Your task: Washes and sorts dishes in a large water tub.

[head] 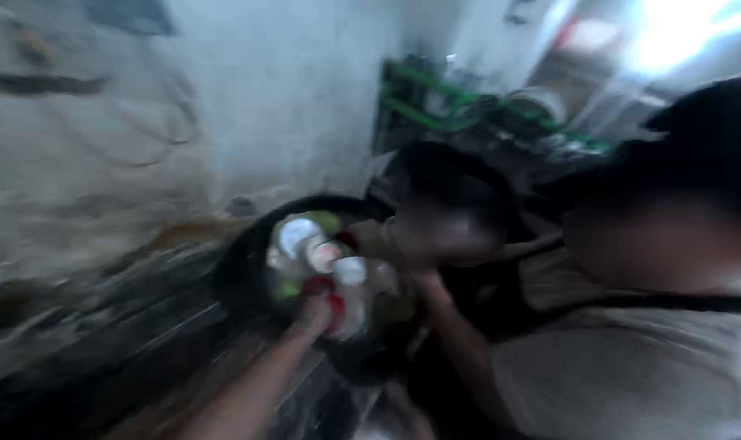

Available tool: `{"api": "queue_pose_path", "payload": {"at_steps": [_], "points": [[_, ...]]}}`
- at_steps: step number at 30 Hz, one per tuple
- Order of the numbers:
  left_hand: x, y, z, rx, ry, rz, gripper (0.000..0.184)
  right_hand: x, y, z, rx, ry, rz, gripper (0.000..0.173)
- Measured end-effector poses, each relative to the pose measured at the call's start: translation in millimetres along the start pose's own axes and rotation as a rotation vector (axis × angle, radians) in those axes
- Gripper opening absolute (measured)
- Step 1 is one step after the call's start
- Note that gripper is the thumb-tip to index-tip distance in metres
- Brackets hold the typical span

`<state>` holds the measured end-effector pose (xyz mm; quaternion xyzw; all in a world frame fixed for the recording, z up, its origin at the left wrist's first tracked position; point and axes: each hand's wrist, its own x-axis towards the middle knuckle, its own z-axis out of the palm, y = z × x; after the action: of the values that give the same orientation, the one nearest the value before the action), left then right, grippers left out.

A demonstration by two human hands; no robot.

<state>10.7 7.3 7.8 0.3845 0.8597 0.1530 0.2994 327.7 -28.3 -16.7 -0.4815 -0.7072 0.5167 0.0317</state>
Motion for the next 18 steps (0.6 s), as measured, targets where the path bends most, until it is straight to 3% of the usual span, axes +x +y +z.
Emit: {"api": "queue_pose_path", "payload": {"at_steps": [3, 6, 11, 14, 16, 18], "points": [[-3.2, 0.5, 2.3, 0.119, 0.007, -0.064, 0.042, 27.0, -45.7, 5.7, -0.136, 0.204, -0.314, 0.027], [-6.9, -5.8, 5.8, 0.211, -0.029, -0.059, 0.042, 67.1, -91.6, 13.1, -0.326, 0.312, -0.473, 0.028], [-13.4, -17.2, -6.6, 0.217, -0.046, -0.100, 0.052, 153.6, -122.2, 11.5, -0.642, 0.110, -0.162, 0.062], [-15.5, -24.4, -21.1, 0.178, -0.095, -0.067, 0.048, 165.3, -131.0, 16.6, -0.771, -0.065, 0.012, 0.083], [-10.6, -25.7, -24.5, 0.160, -0.144, -0.038, 0.048, 165.9, -135.0, 19.4, -0.760, -0.089, 0.043, 0.085], [-4.5, -24.9, -21.0, 0.156, -0.166, -0.020, 0.052, 166.5, -134.3, 21.8, -0.713, -0.020, 0.056, 0.073]]}}
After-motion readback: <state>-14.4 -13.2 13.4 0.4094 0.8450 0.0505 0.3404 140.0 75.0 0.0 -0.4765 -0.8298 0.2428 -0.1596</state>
